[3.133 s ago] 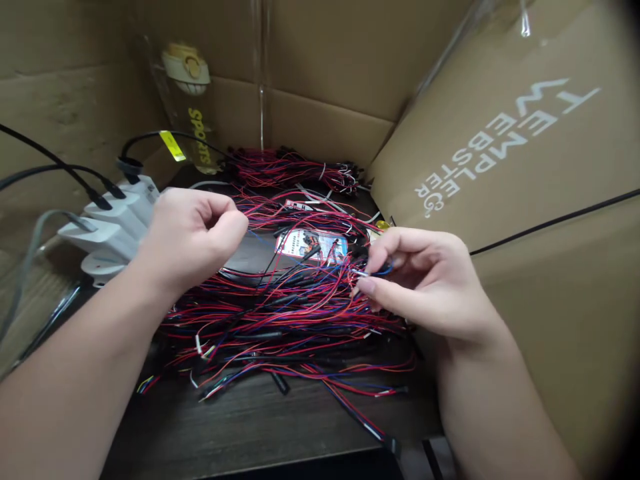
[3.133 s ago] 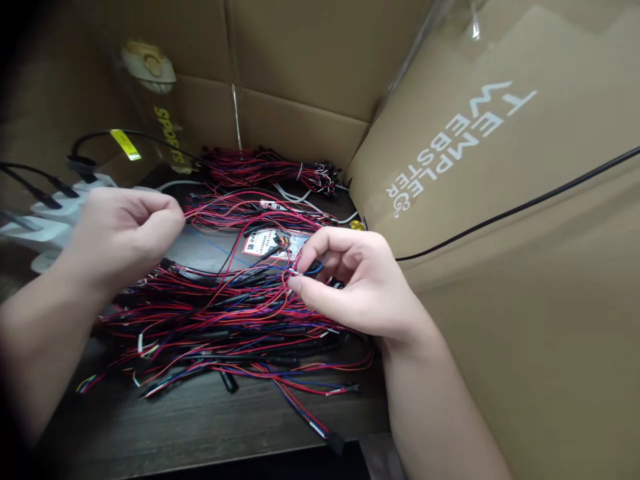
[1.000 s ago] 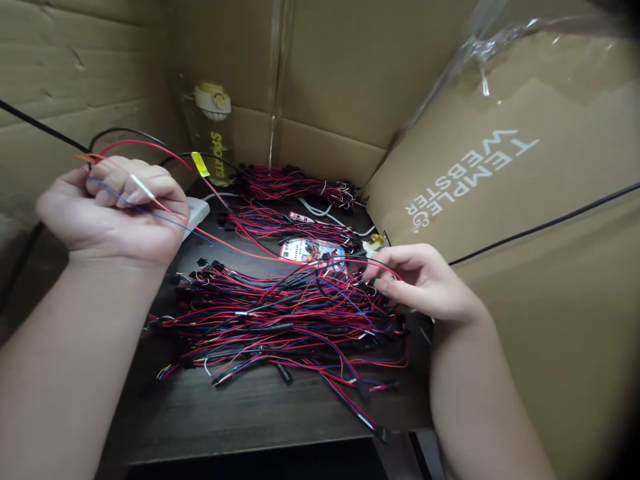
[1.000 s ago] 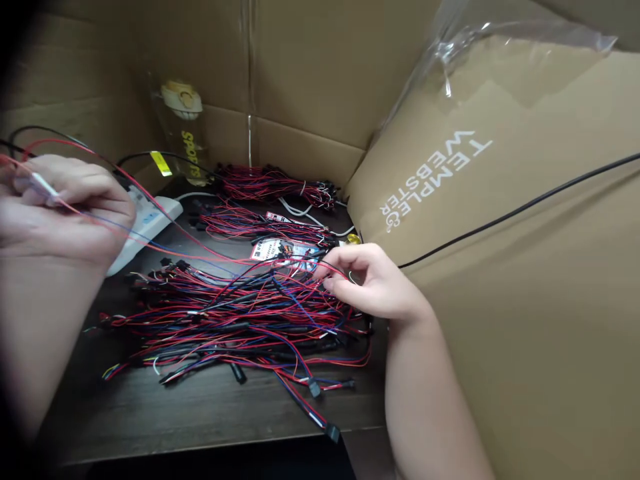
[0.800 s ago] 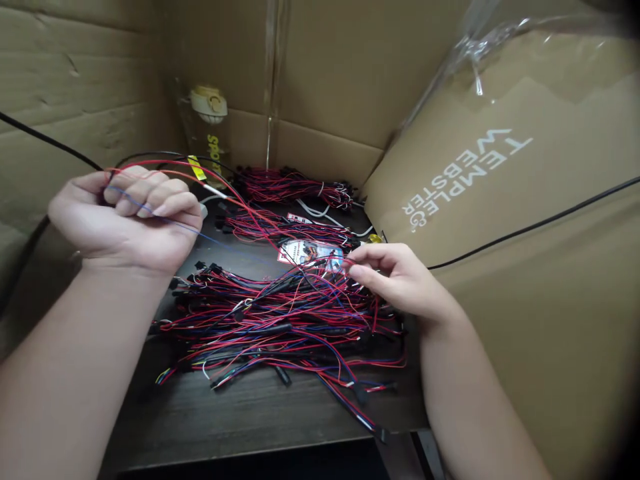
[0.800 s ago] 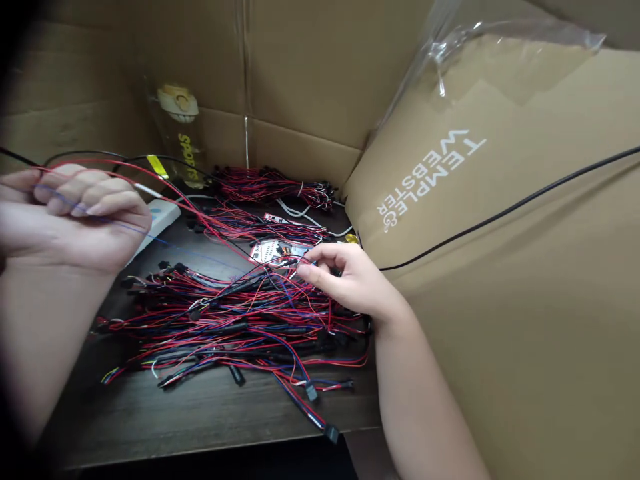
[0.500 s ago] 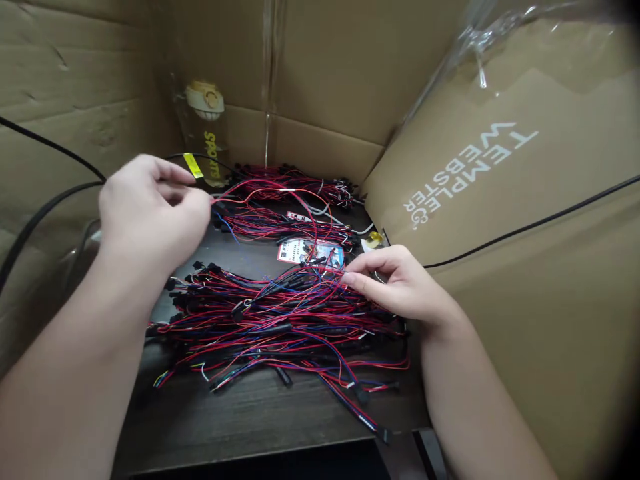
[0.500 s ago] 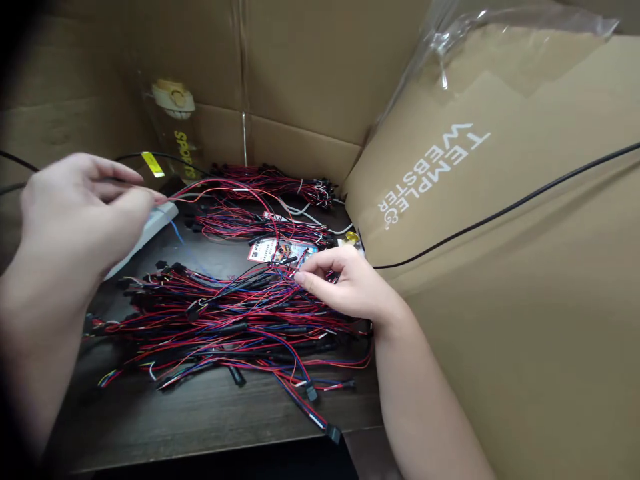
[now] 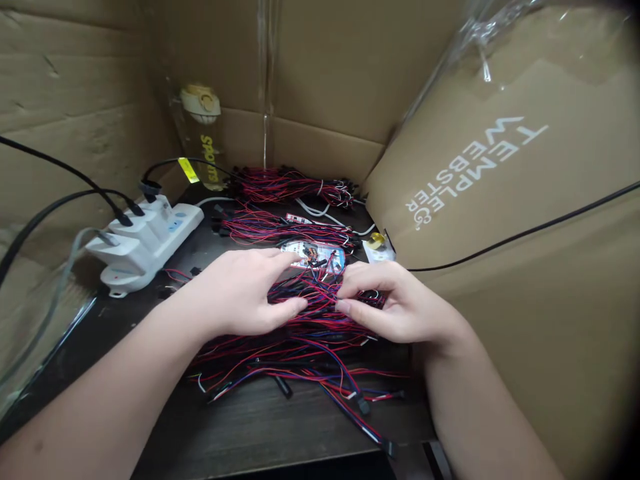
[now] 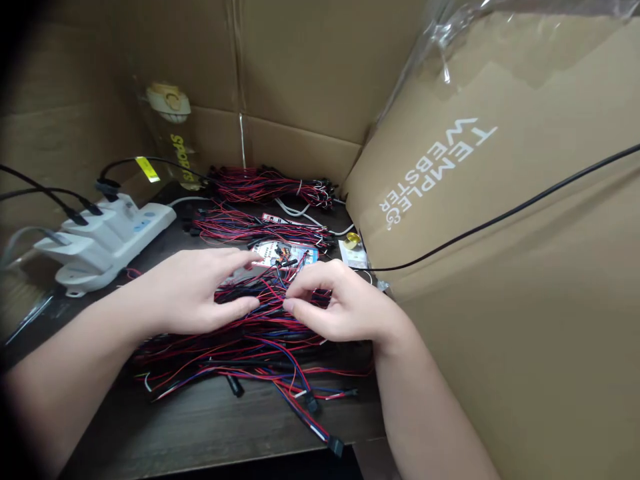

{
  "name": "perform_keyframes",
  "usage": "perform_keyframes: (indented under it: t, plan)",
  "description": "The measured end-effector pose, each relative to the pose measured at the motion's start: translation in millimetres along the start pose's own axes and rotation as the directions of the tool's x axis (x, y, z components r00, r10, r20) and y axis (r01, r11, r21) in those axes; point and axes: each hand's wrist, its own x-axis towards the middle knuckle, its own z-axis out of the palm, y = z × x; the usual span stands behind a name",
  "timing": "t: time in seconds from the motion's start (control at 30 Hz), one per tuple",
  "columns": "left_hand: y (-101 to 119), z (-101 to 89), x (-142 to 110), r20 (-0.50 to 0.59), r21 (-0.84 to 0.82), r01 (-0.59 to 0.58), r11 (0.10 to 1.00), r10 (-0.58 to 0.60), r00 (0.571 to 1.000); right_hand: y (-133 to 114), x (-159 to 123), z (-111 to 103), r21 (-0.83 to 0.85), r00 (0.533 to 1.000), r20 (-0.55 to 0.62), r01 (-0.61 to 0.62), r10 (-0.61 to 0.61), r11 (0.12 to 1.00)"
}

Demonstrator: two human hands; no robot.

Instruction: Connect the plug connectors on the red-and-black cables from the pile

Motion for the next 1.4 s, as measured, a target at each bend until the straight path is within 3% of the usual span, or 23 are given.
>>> perform_keyframes:
  t: [0.13, 0.2, 0.3, 0.4, 0.47, 0.57, 0.67, 0.77, 0.87, 0.93, 1.03, 1.1, 1.2, 1.27, 1.33, 1.4]
  plan:
    - [-4, -6.8, -3, 0.026, 0.012, 0.082, 0.997, -0.082, 0.996, 4, -1, -10, -0.04, 0.994, -0.091, -0.062, 0.058, 0.997]
    - [-11, -11.3, -5, 0.038, -0.075, 0.1, 0.992, -0.097, 0.995, 6, -3, -14, -0.04, 0.988, -0.125, -0.096, 0.091, 0.995]
    - [-22, -17.4, -9, 0.139, -0.217, 0.109, 0.97, -0.08, 0.987, 8, -5, -18, -0.03, 0.983, -0.141, -0.126, 0.12, 0.992]
    - [-28, -25.5, -13, 0.181, -0.39, 0.139, 0.91, -0.073, 0.981, 9, -7, -20, -0.026, 0.981, -0.146, -0.134, 0.129, 0.991]
    - [-28, -33.3, -15, 0.099, -0.544, 0.115, 0.831, -0.072, 0.992, 11, -8, -21, -0.021, 0.984, -0.132, -0.127, 0.123, 0.992]
    - [-22, -43.5, -20, -0.163, -0.764, -0.036, 0.644, -0.138, 0.977, 16, -11, -23, 0.055, 0.994, -0.093, -0.057, 0.062, 0.997]
    - [-19, -45.4, -22, -0.373, -0.861, -0.223, 0.458, -0.269, 0.888, 20, -14, -26, 0.146, 0.996, -0.082, 0.055, -0.043, 0.988]
    - [-18, -41.6, -18, -0.469, -0.866, -0.334, 0.372, -0.371, 0.802, 17, -16, -27, 0.169, 0.996, -0.036, 0.092, -0.087, 0.981]
    - [-16, -39.8, -10, -0.525, -0.848, -0.387, 0.363, -0.471, 0.708, 10, -16, -27, 0.223, 0.996, 0.073, 0.04, -0.057, 0.974]
    - [-13, -40.9, -6, -0.548, -0.836, -0.395, 0.38, -0.578, 0.604, 7, -16, -25, 0.279, 0.989, 0.134, 0.017, -0.057, 0.96]
    - [-9, -43.8, -3, -0.554, -0.824, -0.395, 0.406, -0.722, 0.415, 5, -17, -22, 0.344, 0.972, 0.226, -0.017, -0.065, 0.939]
    - [-8, -45.4, -3, -0.529, -0.831, -0.405, 0.381, -0.766, 0.365, 4, -19, -21, 0.359, 0.949, 0.313, -0.08, -0.039, 0.93]
    - [-7, -47.0, -5, -0.483, -0.852, -0.437, 0.289, -0.756, 0.441, -1, -23, -22, 0.338, 0.878, 0.473, -0.257, 0.073, 0.905]
    - [-6, -47.3, -8, -0.515, -0.834, -0.479, 0.274, -0.699, 0.497, -5, -23, -24, 0.314, 0.84, 0.511, -0.382, 0.184, 0.869]
    - [-4, -46.7, -10, -0.565, -0.807, -0.511, 0.296, -0.639, 0.522, -7, -17, -22, 0.315, 0.894, 0.34, -0.402, 0.293, 0.86]
    - [-1, -45.1, -13, -0.593, -0.795, -0.507, 0.334, -0.607, 0.53, -7, -6, -14, 0.27, 0.938, -0.007, -0.333, 0.348, 0.903]
